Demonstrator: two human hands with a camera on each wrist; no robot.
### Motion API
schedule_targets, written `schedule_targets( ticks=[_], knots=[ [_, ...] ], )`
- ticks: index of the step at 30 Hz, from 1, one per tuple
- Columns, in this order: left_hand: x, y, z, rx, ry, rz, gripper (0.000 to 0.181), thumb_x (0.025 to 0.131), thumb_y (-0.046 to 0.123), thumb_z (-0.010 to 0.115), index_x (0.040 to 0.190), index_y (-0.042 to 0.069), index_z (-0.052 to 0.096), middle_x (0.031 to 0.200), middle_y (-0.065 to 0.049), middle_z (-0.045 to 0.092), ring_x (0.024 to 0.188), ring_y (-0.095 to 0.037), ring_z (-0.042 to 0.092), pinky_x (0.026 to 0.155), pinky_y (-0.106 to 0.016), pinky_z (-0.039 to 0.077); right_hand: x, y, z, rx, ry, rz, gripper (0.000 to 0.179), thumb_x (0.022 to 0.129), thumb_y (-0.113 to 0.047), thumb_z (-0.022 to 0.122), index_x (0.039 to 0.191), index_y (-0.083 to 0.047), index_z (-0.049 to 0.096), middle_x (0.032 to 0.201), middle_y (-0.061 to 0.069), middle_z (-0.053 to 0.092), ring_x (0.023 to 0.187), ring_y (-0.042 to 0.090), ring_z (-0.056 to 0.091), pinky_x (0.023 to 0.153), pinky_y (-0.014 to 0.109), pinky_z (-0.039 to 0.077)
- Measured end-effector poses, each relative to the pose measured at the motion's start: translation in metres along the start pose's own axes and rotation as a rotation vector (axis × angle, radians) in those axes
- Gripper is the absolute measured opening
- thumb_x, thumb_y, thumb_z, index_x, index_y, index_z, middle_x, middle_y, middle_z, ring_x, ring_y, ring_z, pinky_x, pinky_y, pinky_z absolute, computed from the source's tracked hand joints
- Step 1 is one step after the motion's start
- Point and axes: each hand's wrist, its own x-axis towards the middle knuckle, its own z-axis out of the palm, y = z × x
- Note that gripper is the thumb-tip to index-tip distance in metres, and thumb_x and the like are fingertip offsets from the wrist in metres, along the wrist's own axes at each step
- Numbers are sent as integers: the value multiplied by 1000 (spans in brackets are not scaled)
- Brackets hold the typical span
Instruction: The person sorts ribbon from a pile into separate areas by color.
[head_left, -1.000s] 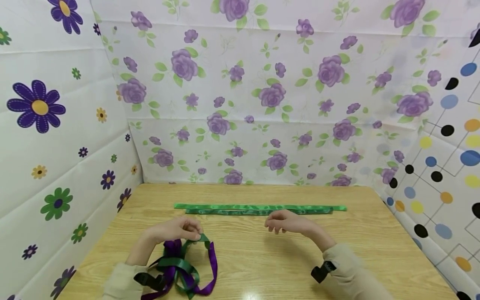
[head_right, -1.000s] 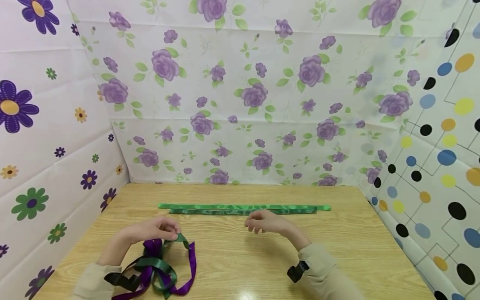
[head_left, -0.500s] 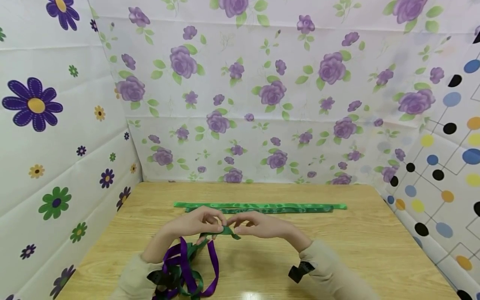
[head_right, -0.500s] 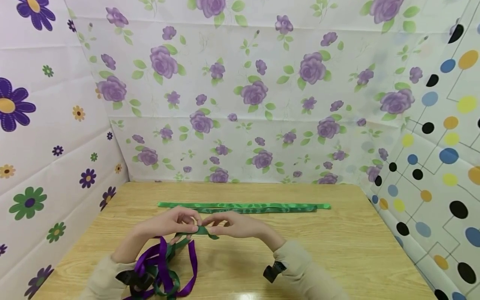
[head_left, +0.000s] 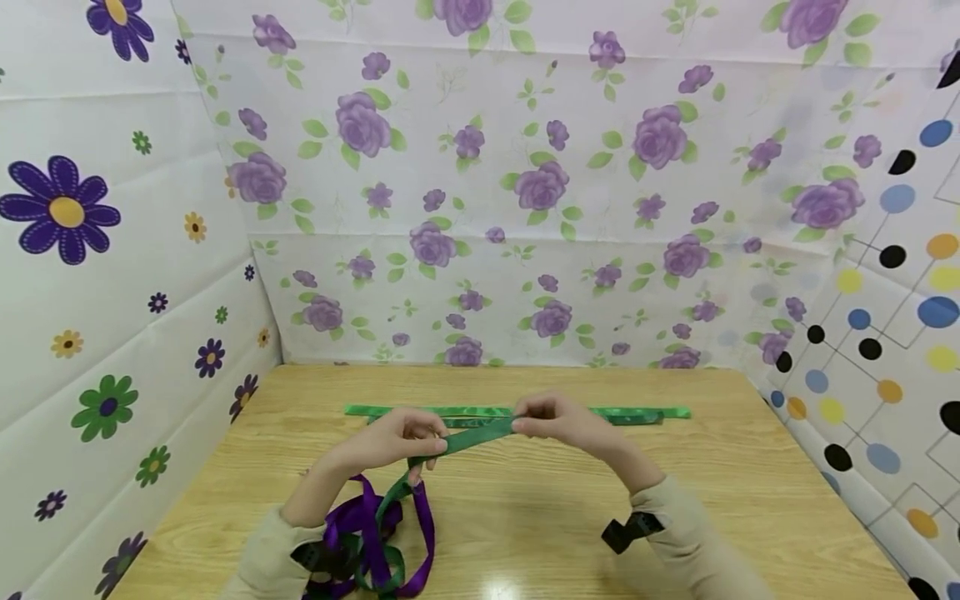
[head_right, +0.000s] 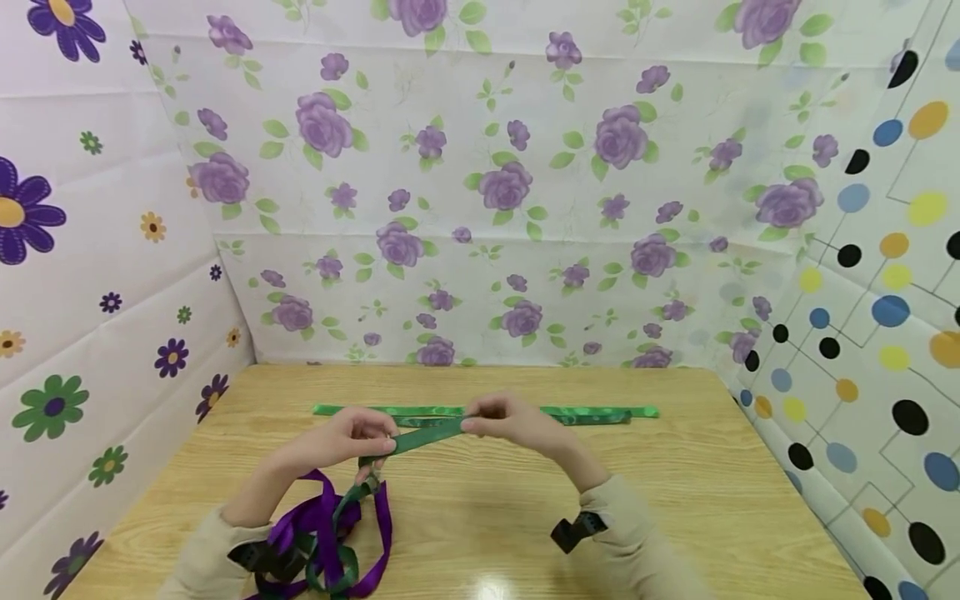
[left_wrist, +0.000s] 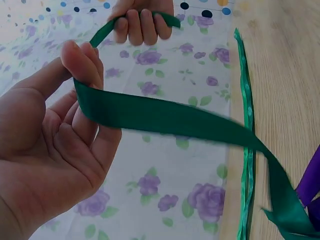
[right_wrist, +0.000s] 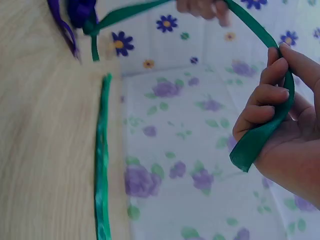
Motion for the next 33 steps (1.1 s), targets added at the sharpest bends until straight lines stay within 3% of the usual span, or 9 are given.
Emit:
schedule_targets(
  ticks=[4,8,16,20,24,27,33],
  knots=[
    [-9,-2,-9,-43,19,46,20,102,13,49,105,-4,60,76,-2,63,51,-7,60,62,-32,56,-20,1,-26,34,58,-6,22,103,-18,48,96,2,56,66,6,34,55,25,26,55,35,32],
    [-17,-3,-20,-69,49,64,17,102,12,47,101,2,61,73,3,60,52,-5,58,56,-25,53,-37,6,-49,70,111,7,20,103,-17,46,95,0,54,67,4,34,57,27,24,55,40,27],
    [-31,-8,-40,-38,96,44,19,103,9,43,100,1,60,69,4,54,50,-8,51,52,-26,47,-64,23,-81,151,183,26,21,105,-13,41,93,-14,58,68,3,32,60,27,23,59,40,25],
    [-37,-10,-49,-17,104,25,21,103,12,44,99,5,62,67,5,51,49,-9,48,51,-29,45,-74,25,-95,245,251,-6,23,105,-11,39,89,-13,55,69,6,28,60,23,22,61,38,24],
    [-44,-17,-60,-6,117,-3,21,103,12,44,98,8,64,66,5,50,50,-9,48,51,-31,44,-86,27,-109,302,315,28,22,105,-15,39,88,-11,52,72,6,28,61,22,21,63,38,23],
    [-47,-26,-68,5,120,-40,21,104,13,44,93,8,62,66,1,48,49,-13,45,52,-33,42,-96,34,-117,280,346,77,21,105,-17,40,88,-12,51,74,5,29,62,22,21,63,38,23],
    [-53,-42,-79,111,130,-122,25,103,20,47,90,2,61,64,-20,41,51,-19,44,55,-37,43,-113,56,-132,222,373,155,21,105,-19,42,86,-13,50,74,4,30,64,24,22,63,39,23]
  ],
)
